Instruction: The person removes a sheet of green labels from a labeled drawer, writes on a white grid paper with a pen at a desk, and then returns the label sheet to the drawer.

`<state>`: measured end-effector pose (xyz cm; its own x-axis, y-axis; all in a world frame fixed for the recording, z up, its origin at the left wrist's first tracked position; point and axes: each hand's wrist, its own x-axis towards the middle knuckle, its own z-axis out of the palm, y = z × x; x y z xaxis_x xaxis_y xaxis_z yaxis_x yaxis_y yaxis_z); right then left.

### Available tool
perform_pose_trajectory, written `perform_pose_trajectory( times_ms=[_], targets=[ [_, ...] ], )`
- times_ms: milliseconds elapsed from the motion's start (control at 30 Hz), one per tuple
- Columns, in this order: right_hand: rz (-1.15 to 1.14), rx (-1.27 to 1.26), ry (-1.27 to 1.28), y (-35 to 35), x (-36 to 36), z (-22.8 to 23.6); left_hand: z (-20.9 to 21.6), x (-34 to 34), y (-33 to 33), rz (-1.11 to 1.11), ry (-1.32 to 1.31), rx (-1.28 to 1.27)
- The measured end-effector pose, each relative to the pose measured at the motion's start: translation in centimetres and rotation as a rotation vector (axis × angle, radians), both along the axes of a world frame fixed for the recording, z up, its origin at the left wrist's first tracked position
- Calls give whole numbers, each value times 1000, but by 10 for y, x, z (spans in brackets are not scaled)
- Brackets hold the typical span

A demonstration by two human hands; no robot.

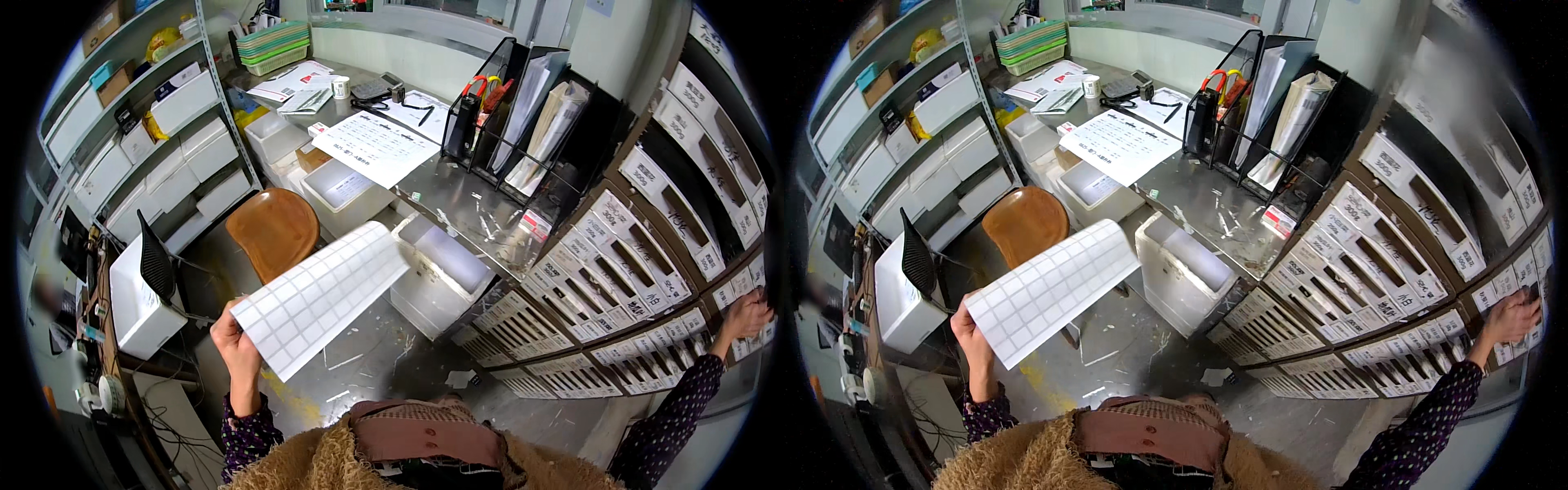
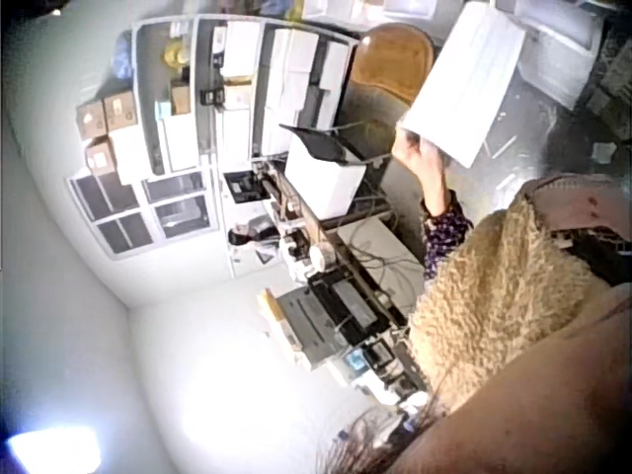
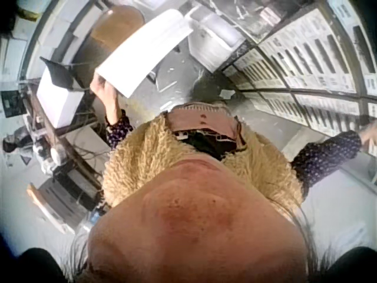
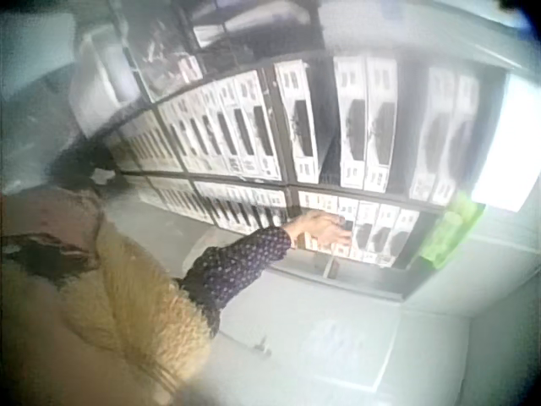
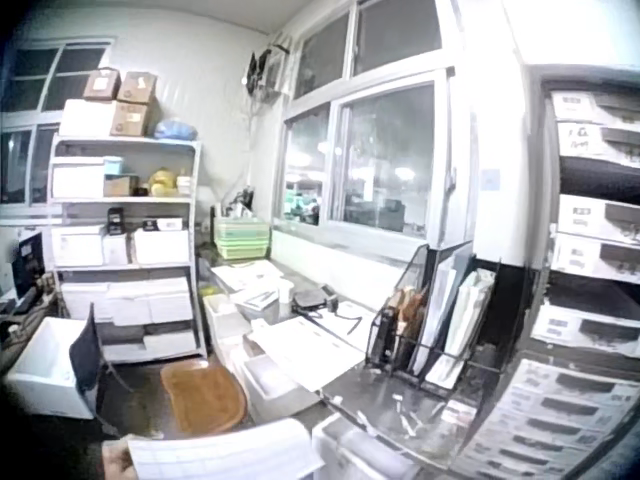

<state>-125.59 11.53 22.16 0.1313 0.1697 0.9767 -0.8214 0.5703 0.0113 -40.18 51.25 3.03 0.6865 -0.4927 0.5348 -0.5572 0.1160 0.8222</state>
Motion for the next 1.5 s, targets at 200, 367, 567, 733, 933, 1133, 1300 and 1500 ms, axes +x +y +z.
perform_pose_trajectory(
  times_ms=[200, 367, 567, 733, 933, 1133, 1300, 1500],
  targets=[
    [276, 64, 173, 33, 116, 11, -15, 88, -37, -10, 12, -188],
    [1444, 790, 90, 71, 416, -51, -20, 178, -104, 16, 234, -621],
    [1876, 1205, 40, -7, 713, -107, 66, 237, -240, 387, -624, -611],
    [1865, 1073, -227, -140, 845, -145, 44, 176, -303, 134, -1135, -114],
    [974, 1577, -506, -219, 906, -195, -18, 194, -302, -103, -1050, 227],
    [898, 1698, -488, -238, 914, -208, -23, 218, -313, -317, -1046, 340],
    [824, 1422, -659, -243, 916, -195, -29, 237, -324, -460, -1036, 373],
    [706, 1639, -707, -278, 911, -197, -45, 249, -341, -594, -956, 379]
  ],
)
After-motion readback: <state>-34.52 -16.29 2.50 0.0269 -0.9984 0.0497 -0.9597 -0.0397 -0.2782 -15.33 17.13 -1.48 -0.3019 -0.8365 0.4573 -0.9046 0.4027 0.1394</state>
